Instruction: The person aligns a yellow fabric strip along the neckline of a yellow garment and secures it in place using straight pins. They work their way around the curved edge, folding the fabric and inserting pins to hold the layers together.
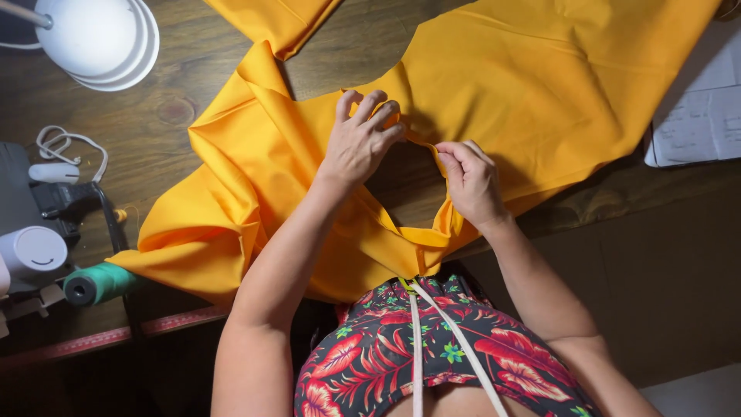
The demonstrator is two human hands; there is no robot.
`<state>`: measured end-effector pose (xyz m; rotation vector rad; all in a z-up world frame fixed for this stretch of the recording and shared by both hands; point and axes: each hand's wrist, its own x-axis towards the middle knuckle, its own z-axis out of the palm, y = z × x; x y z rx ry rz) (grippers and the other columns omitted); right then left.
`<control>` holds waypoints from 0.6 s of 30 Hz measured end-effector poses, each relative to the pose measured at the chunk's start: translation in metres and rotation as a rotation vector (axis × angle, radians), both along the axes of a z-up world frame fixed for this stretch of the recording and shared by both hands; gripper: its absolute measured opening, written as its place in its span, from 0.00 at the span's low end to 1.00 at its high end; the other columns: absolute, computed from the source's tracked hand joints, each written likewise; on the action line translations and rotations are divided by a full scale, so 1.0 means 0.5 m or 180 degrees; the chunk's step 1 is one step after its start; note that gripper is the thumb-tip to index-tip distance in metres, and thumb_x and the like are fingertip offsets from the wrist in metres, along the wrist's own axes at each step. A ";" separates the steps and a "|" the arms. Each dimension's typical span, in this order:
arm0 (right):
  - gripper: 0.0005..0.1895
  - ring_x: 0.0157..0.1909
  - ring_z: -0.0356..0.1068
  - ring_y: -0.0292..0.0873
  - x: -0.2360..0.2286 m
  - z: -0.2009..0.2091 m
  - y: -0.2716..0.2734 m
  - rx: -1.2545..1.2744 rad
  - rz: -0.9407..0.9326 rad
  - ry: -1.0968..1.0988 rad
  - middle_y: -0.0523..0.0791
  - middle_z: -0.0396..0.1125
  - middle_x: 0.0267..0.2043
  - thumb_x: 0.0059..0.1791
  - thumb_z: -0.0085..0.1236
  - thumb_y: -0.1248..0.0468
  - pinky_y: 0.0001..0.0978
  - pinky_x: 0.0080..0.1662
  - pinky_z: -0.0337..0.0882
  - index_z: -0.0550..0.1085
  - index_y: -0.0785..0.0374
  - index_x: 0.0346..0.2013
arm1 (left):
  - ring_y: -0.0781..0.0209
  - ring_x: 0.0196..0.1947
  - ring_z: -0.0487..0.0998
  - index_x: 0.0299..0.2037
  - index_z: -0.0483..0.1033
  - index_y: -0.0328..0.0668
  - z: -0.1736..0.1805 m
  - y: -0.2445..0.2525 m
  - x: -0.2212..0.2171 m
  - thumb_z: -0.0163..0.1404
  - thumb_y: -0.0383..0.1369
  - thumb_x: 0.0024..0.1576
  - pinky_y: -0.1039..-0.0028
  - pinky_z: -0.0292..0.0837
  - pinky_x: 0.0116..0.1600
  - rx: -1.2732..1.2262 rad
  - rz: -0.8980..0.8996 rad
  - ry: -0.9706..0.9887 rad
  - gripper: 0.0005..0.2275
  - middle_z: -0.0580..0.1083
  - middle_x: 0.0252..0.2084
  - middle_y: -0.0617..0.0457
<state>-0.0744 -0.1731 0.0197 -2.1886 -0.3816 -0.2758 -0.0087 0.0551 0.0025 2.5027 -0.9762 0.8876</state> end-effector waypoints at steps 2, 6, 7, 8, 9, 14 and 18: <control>0.07 0.42 0.74 0.60 0.003 -0.012 -0.011 -0.0109 -0.0052 0.0031 0.52 0.68 0.35 0.60 0.51 0.66 0.48 0.42 0.74 0.76 0.65 0.46 | 0.55 0.58 0.70 0.36 0.75 0.51 -0.006 -0.006 0.012 0.52 0.37 0.62 0.57 0.57 0.62 -0.0108 -0.0105 0.0045 0.04 0.72 0.44 0.54; 0.06 0.39 0.72 0.63 0.009 -0.021 -0.018 -0.0528 -0.0062 0.0000 0.54 0.66 0.34 0.58 0.51 0.66 0.53 0.39 0.73 0.74 0.66 0.43 | 0.57 0.53 0.72 0.36 0.72 0.49 -0.012 -0.023 0.014 0.49 0.40 0.65 0.59 0.59 0.61 -0.0250 -0.0167 0.0193 0.08 0.71 0.41 0.55; 0.06 0.39 0.72 0.63 0.012 -0.019 -0.014 -0.0530 -0.0060 -0.0006 0.54 0.66 0.34 0.58 0.51 0.66 0.53 0.39 0.73 0.74 0.66 0.43 | 0.57 0.53 0.72 0.36 0.72 0.49 -0.011 -0.021 0.011 0.49 0.40 0.65 0.59 0.59 0.61 -0.0253 -0.0165 0.0187 0.08 0.71 0.41 0.55; 0.08 0.38 0.73 0.62 0.014 -0.017 -0.011 -0.0709 -0.0075 -0.0070 0.52 0.66 0.33 0.59 0.51 0.62 0.52 0.38 0.73 0.74 0.64 0.42 | 0.57 0.51 0.71 0.35 0.71 0.49 -0.010 -0.019 0.009 0.49 0.42 0.65 0.60 0.59 0.58 -0.0218 -0.0120 0.0187 0.10 0.70 0.39 0.56; 0.09 0.37 0.73 0.60 0.016 -0.015 -0.009 -0.0888 -0.0090 -0.0135 0.50 0.67 0.32 0.59 0.52 0.59 0.52 0.38 0.74 0.74 0.62 0.42 | 0.57 0.48 0.70 0.35 0.71 0.50 -0.009 -0.018 0.006 0.49 0.44 0.65 0.62 0.60 0.55 -0.0183 -0.0075 0.0188 0.11 0.68 0.38 0.56; 0.10 0.37 0.72 0.62 0.030 -0.044 -0.010 -0.0803 -0.0016 -0.0129 0.50 0.65 0.32 0.61 0.47 0.60 0.53 0.37 0.73 0.71 0.60 0.38 | 0.56 0.46 0.69 0.36 0.73 0.52 0.005 -0.010 -0.002 0.49 0.43 0.63 0.62 0.59 0.53 -0.0168 -0.0061 0.0306 0.09 0.67 0.38 0.56; 0.09 0.35 0.71 0.64 0.028 -0.070 -0.016 -0.0997 -0.0035 -0.0209 0.51 0.63 0.30 0.59 0.47 0.61 0.53 0.35 0.72 0.68 0.60 0.36 | 0.58 0.48 0.70 0.35 0.71 0.52 -0.025 -0.017 0.002 0.45 0.39 0.65 0.60 0.55 0.57 -0.0115 -0.0058 0.0374 0.08 0.68 0.35 0.57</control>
